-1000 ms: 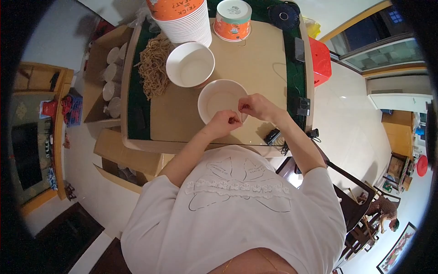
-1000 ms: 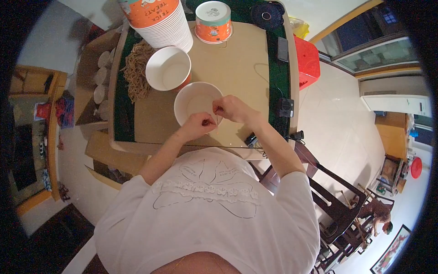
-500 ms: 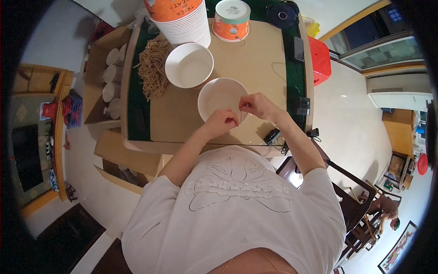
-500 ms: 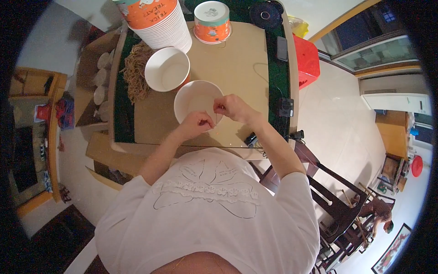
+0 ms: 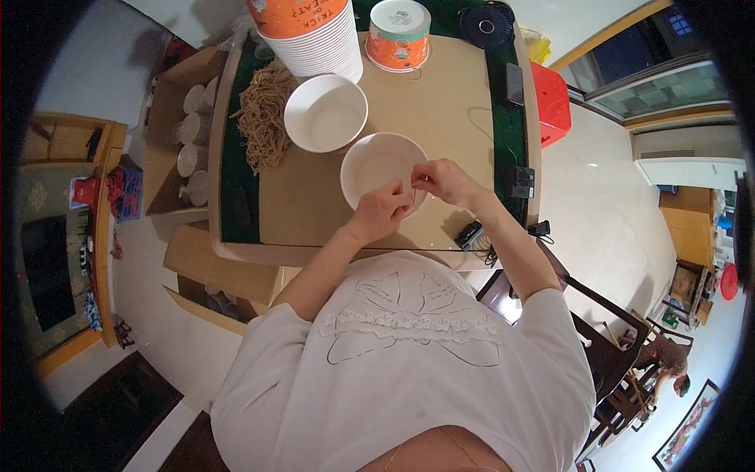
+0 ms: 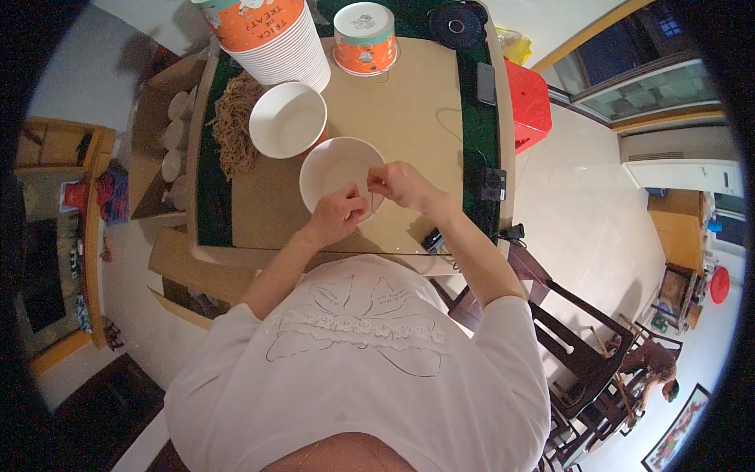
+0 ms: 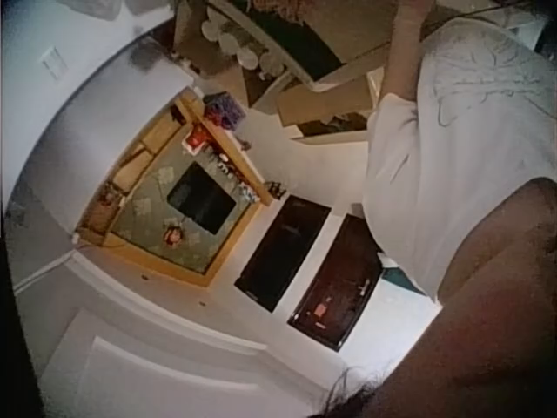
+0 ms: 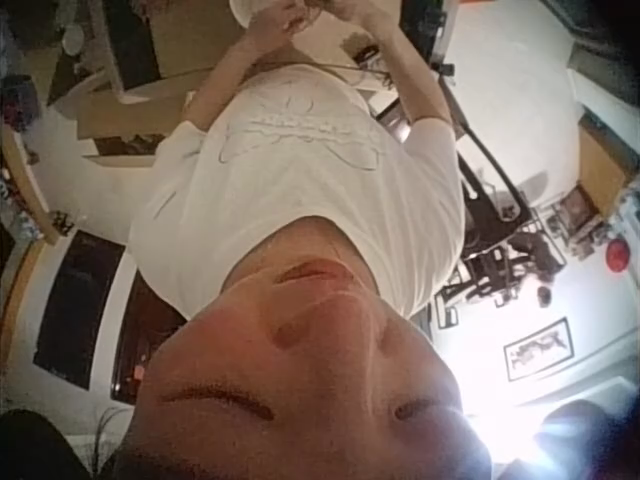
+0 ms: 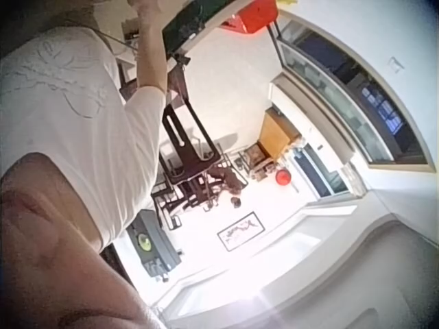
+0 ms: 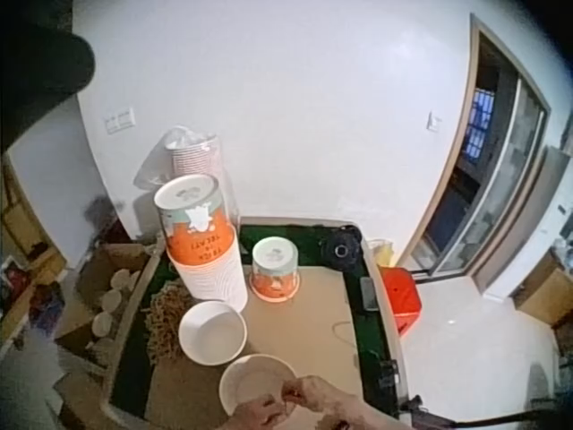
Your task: Bundling stacks of paper bowls using rubber bands.
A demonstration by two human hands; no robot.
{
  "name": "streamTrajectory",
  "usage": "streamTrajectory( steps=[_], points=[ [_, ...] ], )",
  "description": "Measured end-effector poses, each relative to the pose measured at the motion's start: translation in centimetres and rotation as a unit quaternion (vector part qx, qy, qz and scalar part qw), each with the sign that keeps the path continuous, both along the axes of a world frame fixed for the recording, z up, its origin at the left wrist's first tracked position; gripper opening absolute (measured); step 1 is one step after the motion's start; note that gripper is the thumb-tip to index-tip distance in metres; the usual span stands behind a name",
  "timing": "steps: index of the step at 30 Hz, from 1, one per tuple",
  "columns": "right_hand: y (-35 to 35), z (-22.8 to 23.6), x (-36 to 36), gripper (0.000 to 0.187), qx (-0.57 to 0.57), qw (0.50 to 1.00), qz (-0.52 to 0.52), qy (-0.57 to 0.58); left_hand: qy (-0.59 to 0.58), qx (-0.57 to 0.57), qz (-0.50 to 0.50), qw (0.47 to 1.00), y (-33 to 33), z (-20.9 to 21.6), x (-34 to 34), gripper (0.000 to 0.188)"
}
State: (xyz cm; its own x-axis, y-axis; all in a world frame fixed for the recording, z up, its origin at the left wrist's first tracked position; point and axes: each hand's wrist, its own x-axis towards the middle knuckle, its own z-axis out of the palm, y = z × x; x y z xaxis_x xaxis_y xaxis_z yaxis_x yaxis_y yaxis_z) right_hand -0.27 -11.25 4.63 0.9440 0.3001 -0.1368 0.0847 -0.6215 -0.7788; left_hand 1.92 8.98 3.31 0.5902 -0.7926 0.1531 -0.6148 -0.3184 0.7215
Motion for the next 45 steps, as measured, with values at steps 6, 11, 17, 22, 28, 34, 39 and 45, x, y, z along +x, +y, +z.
streamTrajectory(
  steps=[6, 11, 17, 22, 28, 34, 39, 45],
  points=[
    [0.1, -0.1, 0.0, 0.011, 0.012, 1.000, 0.002, -0.004, -0.023, 0.008, 0.017, 1.000, 0.6, -1.3, -0.2, 0.020],
    [0.0, -0.3, 0.1, 0.012, -0.002, 1.000, 0.005, 0.007, -0.064, 0.045, 0.042, 0.996, -0.6, -0.4, -1.2, 0.015],
    [0.3, -0.4, -0.4, 0.013, -0.038, 0.999, 0.017, -0.005, -0.009, 0.017, 0.055, 0.998, -0.6, -1.1, -0.7, 0.009],
    [0.3, 0.3, -1.1, 0.013, -0.031, 0.999, -0.004, 0.015, 0.220, 0.042, 0.068, 0.972, -0.8, -0.8, -0.2, 0.011],
    [1.8, 1.2, -3.2, 0.013, 0.025, 0.995, -0.095, -0.013, 0.577, -0.052, 0.136, 0.804, -0.3, -2.9, 1.4, 0.011],
    [3.8, -0.5, -4.9, 0.009, 0.078, 0.963, -0.255, -0.023, 0.691, -0.080, 0.130, 0.707, -0.2, -1.5, 2.0, 0.010],
    [5.3, -0.5, -5.5, 0.009, 0.119, 0.935, -0.330, -0.059, 0.684, -0.044, 0.147, 0.713, -0.3, -0.8, 1.6, 0.014],
    [6.4, -0.8, -5.9, 0.009, 0.119, 0.921, -0.354, -0.110, 0.708, -0.060, 0.157, 0.686, -0.3, -1.1, 1.7, 0.015]
  ],
)
